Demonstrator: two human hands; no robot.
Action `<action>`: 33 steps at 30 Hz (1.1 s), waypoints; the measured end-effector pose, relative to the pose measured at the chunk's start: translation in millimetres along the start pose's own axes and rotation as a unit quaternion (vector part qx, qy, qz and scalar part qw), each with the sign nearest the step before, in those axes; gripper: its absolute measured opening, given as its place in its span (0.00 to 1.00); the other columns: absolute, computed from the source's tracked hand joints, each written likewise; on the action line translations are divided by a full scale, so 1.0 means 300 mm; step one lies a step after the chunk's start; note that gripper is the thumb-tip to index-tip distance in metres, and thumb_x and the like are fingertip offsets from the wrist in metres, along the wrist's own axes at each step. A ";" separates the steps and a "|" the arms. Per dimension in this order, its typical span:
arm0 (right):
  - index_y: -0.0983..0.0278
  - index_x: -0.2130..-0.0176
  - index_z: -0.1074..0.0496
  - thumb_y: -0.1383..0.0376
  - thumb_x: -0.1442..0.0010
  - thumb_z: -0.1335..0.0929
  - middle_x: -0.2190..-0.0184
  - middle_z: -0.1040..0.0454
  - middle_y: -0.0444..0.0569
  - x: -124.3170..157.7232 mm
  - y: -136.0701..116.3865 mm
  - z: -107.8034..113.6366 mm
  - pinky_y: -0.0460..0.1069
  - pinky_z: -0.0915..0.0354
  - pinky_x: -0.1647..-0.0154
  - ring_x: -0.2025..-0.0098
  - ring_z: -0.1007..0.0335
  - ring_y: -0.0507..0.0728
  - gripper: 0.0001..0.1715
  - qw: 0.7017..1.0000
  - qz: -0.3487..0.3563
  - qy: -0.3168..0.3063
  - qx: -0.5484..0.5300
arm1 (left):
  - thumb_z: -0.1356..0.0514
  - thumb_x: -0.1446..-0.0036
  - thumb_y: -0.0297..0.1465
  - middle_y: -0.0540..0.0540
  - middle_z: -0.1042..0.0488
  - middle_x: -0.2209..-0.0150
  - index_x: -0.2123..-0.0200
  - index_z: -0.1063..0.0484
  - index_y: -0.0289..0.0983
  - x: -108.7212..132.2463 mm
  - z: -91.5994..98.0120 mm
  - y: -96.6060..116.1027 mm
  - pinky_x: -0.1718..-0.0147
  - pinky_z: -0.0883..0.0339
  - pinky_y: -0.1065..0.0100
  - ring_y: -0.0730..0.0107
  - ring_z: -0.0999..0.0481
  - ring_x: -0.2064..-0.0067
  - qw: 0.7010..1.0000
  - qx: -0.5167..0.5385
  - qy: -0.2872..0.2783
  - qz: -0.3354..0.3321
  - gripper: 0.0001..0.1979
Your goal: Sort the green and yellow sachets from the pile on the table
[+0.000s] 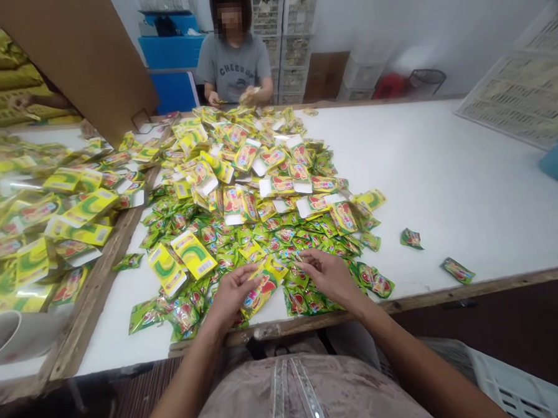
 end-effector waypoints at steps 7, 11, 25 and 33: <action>0.65 0.66 0.29 0.62 0.49 0.29 0.66 0.28 0.54 0.005 -0.007 -0.067 0.54 0.44 0.60 0.60 0.38 0.63 0.11 0.938 0.086 -0.039 0.334 | 0.30 0.65 0.38 0.45 0.21 0.67 0.61 0.28 0.34 0.003 0.018 0.007 0.68 0.34 0.70 0.67 0.24 0.68 0.999 -0.009 0.039 -0.020 0.25; 0.63 0.74 0.35 0.64 0.48 0.31 0.73 0.32 0.47 -0.032 0.002 -0.045 0.49 0.45 0.67 0.68 0.40 0.56 0.08 0.974 0.088 -0.031 0.204 | 0.30 0.65 0.38 0.44 0.21 0.66 0.61 0.27 0.34 0.006 0.033 0.007 0.66 0.33 0.70 0.67 0.24 0.67 0.998 -0.014 0.056 -0.035 0.25; 0.63 0.78 0.40 0.53 0.56 0.28 0.81 0.46 0.38 -0.091 -0.072 -0.090 0.45 0.49 0.76 0.77 0.50 0.49 0.21 0.974 -0.012 -0.043 -0.223 | 0.29 0.65 0.34 0.46 0.21 0.68 0.62 0.24 0.35 0.018 0.012 0.018 0.64 0.32 0.69 0.67 0.23 0.67 0.999 0.028 -0.011 -0.020 0.22; 0.63 0.81 0.39 0.55 0.48 0.33 0.83 0.44 0.39 -0.061 -0.109 -0.092 0.45 0.48 0.76 0.77 0.48 0.50 0.20 0.986 0.016 -0.018 -0.165 | 0.30 0.63 0.35 0.45 0.21 0.68 0.61 0.24 0.34 0.001 -0.008 0.019 0.65 0.32 0.67 0.67 0.24 0.68 0.999 0.028 0.007 -0.034 0.22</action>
Point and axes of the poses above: each hand's wrist, its own x-axis away from the middle knuckle, its own z-axis out of the back of the hand, y = z × x, the point moved 5 cm from there along -x, towards the middle knuckle
